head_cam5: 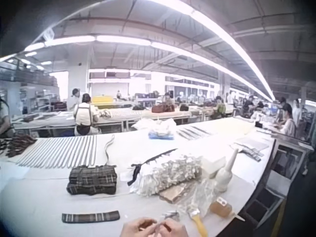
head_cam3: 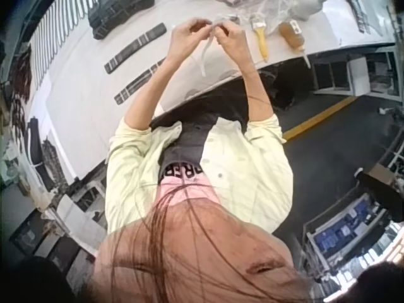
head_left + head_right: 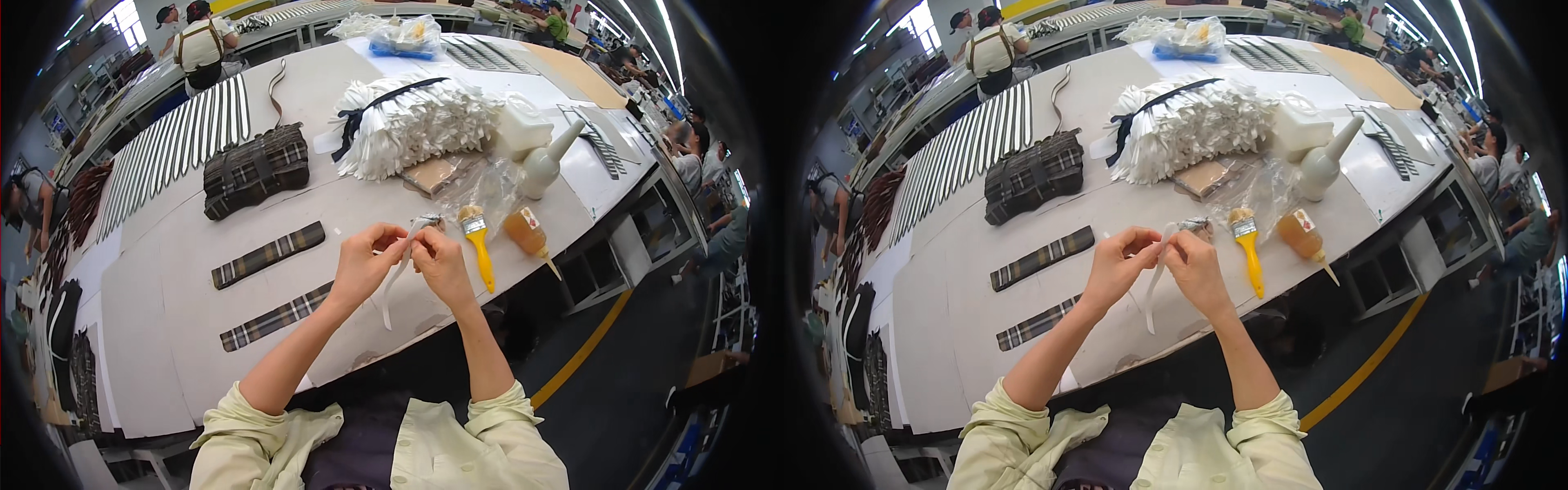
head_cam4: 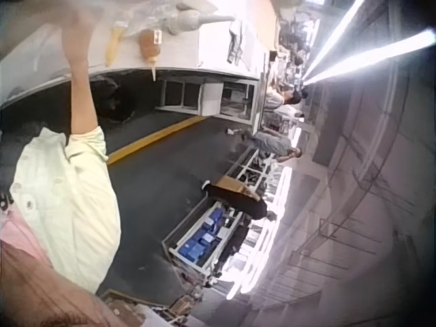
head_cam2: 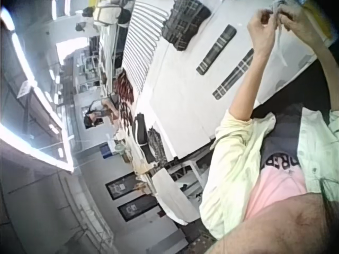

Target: The person applies glue from a squeeze bottle onto plaid fabric strips and adheres white ribbons to them. They repeat this process for multiple strips, pressing the ribbons down to secure them on a workbench in a factory setting.

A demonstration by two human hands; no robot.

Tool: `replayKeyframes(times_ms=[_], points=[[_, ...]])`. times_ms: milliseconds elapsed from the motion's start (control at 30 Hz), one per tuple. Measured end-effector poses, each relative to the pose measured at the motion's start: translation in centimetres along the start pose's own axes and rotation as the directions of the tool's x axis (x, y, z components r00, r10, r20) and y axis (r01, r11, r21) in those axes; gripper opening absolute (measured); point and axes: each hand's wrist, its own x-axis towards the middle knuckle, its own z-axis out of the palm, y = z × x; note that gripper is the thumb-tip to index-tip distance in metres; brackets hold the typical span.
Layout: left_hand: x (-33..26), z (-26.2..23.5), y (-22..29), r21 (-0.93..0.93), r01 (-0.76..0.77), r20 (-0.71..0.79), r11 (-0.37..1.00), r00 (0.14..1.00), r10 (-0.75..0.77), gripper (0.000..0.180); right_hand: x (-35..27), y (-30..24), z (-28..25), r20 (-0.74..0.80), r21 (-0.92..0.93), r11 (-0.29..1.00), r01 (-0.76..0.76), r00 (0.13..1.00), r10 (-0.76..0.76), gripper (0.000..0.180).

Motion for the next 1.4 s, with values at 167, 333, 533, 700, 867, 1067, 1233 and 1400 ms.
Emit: replayKeyframes(times_ms=[167, 333, 533, 700, 867, 1067, 1233, 1400], points=[[-0.2, 0.3, -1.1, 0.163, -0.093, -0.102, 0.982, 0.989, 0.111, 0.018, 0.3, 0.9, 1.2, 0.004, 0.037, 0.999, -0.008, 1.0, 0.008, 0.015], [0.1, 0.1, -1.3, -0.007, 0.011, -0.1, 1.0, 0.995, -0.012, 0.015, 0.1, -0.2, 1.5, -0.047, 0.026, 0.998, 0.059, 0.997, -0.058, 0.013], [-0.2, -0.5, -1.8, -0.143, 0.066, -0.053, 0.988, 0.996, -0.074, 0.014, 0.1, 1.5, 1.9, -0.05, 0.003, 0.998, 0.056, 0.997, -0.056, 0.015], [-0.1, -0.8, -2.4, -0.014, -0.019, -0.045, 1.0, 0.999, 0.018, 0.015, 0.0, 2.9, 2.4, -0.022, 0.194, 0.979, -0.06, 0.998, 0.065, 0.017], [-0.4, -1.5, -2.7, -0.024, 0.053, -0.011, 0.998, 0.999, -0.053, 0.014, -0.4, 1.9, 3.2, -0.076, 0.145, 0.989, 0.018, 0.997, -0.007, 0.013], [-1.0, -2.2, -2.9, -0.017, 0.09, -0.031, 0.996, 0.995, -0.091, 0.012, -0.4, 1.2, 4.1, -0.128, -0.301, 0.922, 0.245, 0.947, -0.293, 0.007], [-2.0, -4.1, -1.8, -0.304, 0.26, -0.018, 0.917, 0.96, -0.278, 0.01, 0.3, 0.2, 4.2, -0.058, 0.044, 0.984, 0.17, 0.984, -0.168, 0.007], [-4.0, -6.1, 0.0, -0.426, 0.166, -0.177, 0.889, 0.949, -0.262, 0.006, 4.6, 0.1, 4.0, -0.215, 0.058, 0.993, 0.103, 0.973, -0.088, 0.01]])
